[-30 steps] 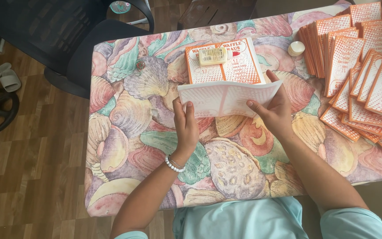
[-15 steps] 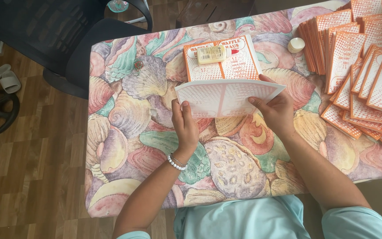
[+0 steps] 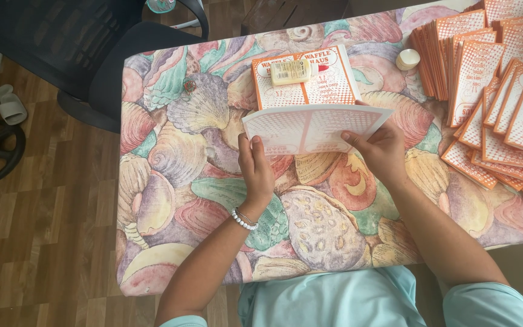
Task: Folding flat paper bags along pre-scored lines and stacking them on a table.
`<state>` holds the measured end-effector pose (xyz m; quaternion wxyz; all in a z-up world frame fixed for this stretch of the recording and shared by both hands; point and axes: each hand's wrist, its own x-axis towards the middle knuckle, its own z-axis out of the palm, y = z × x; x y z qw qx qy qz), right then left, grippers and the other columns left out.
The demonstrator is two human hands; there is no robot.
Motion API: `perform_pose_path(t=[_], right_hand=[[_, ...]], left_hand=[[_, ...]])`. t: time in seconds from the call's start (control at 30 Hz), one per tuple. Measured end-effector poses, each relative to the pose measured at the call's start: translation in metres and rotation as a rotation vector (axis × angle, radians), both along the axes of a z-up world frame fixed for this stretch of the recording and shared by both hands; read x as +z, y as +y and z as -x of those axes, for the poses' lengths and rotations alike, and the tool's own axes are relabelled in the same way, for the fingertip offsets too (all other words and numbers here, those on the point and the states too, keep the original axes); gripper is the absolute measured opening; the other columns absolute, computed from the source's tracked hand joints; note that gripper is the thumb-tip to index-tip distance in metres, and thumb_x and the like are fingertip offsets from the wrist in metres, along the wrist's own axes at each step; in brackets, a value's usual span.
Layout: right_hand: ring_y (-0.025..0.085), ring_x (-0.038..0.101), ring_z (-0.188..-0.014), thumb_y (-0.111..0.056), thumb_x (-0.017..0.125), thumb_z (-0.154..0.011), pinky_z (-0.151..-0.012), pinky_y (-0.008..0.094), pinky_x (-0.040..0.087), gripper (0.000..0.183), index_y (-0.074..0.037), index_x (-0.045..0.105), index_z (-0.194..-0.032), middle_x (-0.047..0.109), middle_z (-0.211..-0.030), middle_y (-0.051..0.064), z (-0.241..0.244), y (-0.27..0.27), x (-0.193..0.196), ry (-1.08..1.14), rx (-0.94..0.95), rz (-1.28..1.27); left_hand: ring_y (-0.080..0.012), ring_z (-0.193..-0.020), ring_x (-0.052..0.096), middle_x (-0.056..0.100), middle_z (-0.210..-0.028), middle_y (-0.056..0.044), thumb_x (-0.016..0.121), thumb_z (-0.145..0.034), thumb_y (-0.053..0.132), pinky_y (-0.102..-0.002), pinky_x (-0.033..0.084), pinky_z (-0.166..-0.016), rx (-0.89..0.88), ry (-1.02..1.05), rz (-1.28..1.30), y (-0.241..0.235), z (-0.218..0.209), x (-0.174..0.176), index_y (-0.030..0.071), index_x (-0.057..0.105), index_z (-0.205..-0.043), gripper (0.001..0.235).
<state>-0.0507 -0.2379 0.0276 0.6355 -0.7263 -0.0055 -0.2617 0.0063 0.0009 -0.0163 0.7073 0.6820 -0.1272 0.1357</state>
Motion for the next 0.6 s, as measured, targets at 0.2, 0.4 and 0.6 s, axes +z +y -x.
perform_pose_path(t=[0.2,0.4,0.6], right_hand=[[0.05,0.054,-0.127,-0.015,0.089,-0.091,-0.107,0.059,0.046,0.066,0.012,0.055,-0.14,0.054,-0.137,0.033,-0.001,0.012,0.078,-0.596,-0.254,0.788],[0.032,0.066,-0.118,-0.03,0.083,-0.093,-0.101,0.044,0.051,0.046,-0.007,0.069,-0.131,0.07,-0.124,0.012,-0.027,0.062,0.114,-0.501,-0.192,1.285],[0.019,0.07,-0.074,-0.02,0.072,-0.102,-0.066,0.031,0.053,0.008,-0.013,0.072,-0.099,0.067,-0.08,-0.002,-0.036,0.056,0.112,-0.264,-0.068,1.304]], left_hand=[[-0.0121,-0.098,0.048,0.047,-0.095,-0.005,0.036,-0.114,0.024,-0.038,0.041,-0.095,0.005,-0.005,0.033,-0.002,0.002,-0.001,0.007,0.049,-0.104,0.024],[-0.0101,-0.087,0.05,0.046,-0.087,-0.001,0.035,-0.114,0.027,-0.034,0.045,-0.084,-0.027,0.01,0.047,-0.002,0.008,0.02,0.009,0.05,-0.101,0.027],[-0.0084,-0.08,0.047,0.044,-0.081,0.001,0.034,-0.114,0.024,-0.031,0.045,-0.075,-0.066,0.03,0.018,0.002,0.018,0.034,0.01,0.048,-0.099,0.025]])
